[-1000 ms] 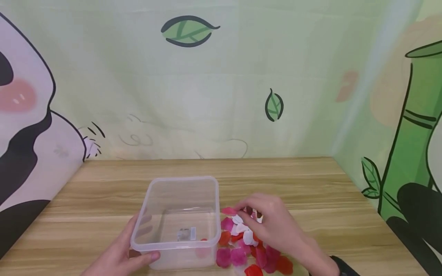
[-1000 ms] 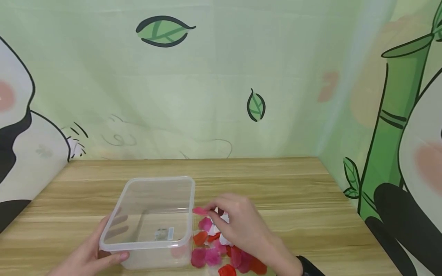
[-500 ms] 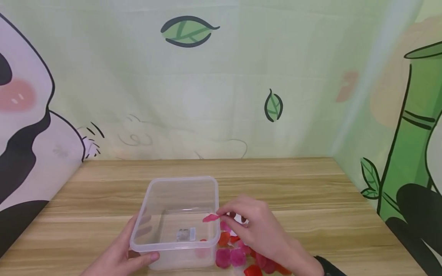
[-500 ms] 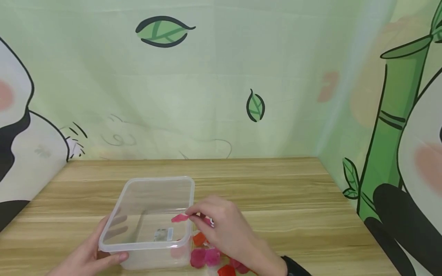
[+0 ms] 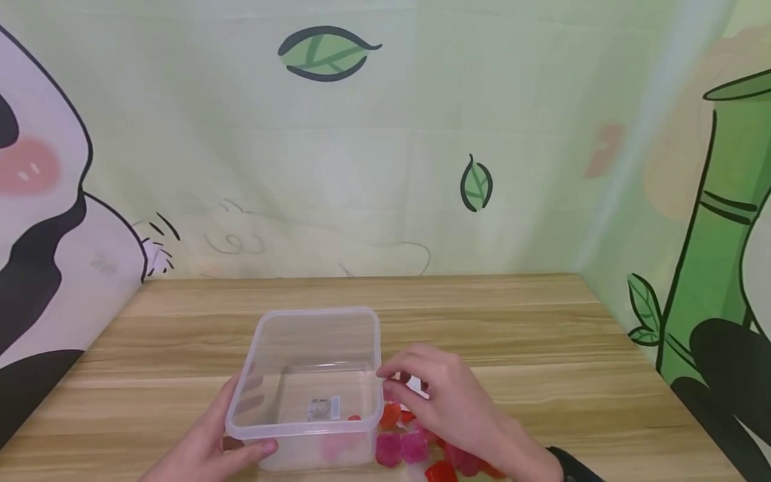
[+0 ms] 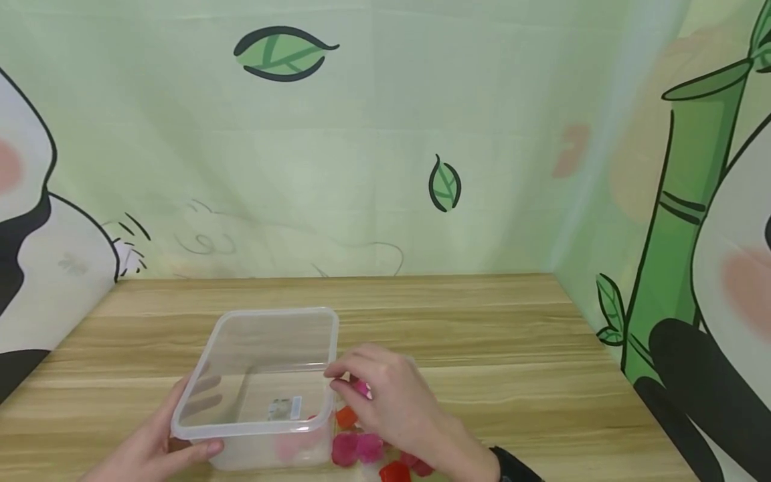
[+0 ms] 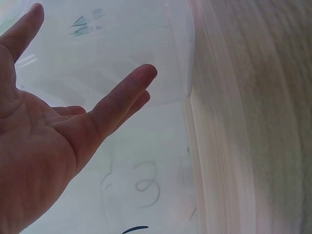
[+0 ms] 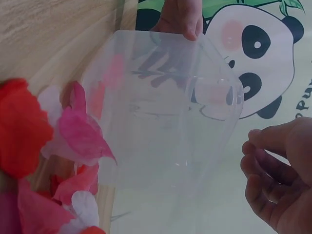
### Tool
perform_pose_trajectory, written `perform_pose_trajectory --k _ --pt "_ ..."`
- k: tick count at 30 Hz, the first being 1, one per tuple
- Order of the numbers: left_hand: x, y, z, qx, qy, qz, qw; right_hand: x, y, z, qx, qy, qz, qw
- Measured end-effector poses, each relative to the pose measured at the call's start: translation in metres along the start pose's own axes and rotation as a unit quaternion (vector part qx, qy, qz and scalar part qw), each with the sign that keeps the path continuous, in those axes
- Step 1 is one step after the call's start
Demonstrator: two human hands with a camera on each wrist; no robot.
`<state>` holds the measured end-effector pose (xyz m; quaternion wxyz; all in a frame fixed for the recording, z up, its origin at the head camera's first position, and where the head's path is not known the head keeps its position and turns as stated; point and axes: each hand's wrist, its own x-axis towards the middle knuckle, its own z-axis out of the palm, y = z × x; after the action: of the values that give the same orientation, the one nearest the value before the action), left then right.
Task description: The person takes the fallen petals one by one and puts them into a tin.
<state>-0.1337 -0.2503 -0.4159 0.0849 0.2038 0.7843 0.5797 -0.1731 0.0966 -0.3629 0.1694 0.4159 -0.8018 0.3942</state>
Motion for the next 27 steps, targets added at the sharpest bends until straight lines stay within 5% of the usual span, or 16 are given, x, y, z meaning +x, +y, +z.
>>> perform_pose_trajectory --k 7,12,19,27 --pt "-0.001 0.0 0.001 0.005 0.004 0.009 0.9999 -0.003 0.005 -0.01 -0.038 -0.065 0.069 0.9948" --pt "0.0 0.0 0.0 0.013 0.007 0.02 0.9997 -0.006 0.008 -0.019 -0.07 -0.137 0.117 0.9811" --pt "0.0 0.003 0.001 0.014 0.017 -0.004 0.9997 -0.013 0.013 -0.021 -0.094 -0.231 0.149 0.9568" --pt "-0.001 0.005 0.002 0.015 0.021 -0.02 0.9995 -0.019 0.017 -0.012 -0.073 -0.286 0.178 0.9387"
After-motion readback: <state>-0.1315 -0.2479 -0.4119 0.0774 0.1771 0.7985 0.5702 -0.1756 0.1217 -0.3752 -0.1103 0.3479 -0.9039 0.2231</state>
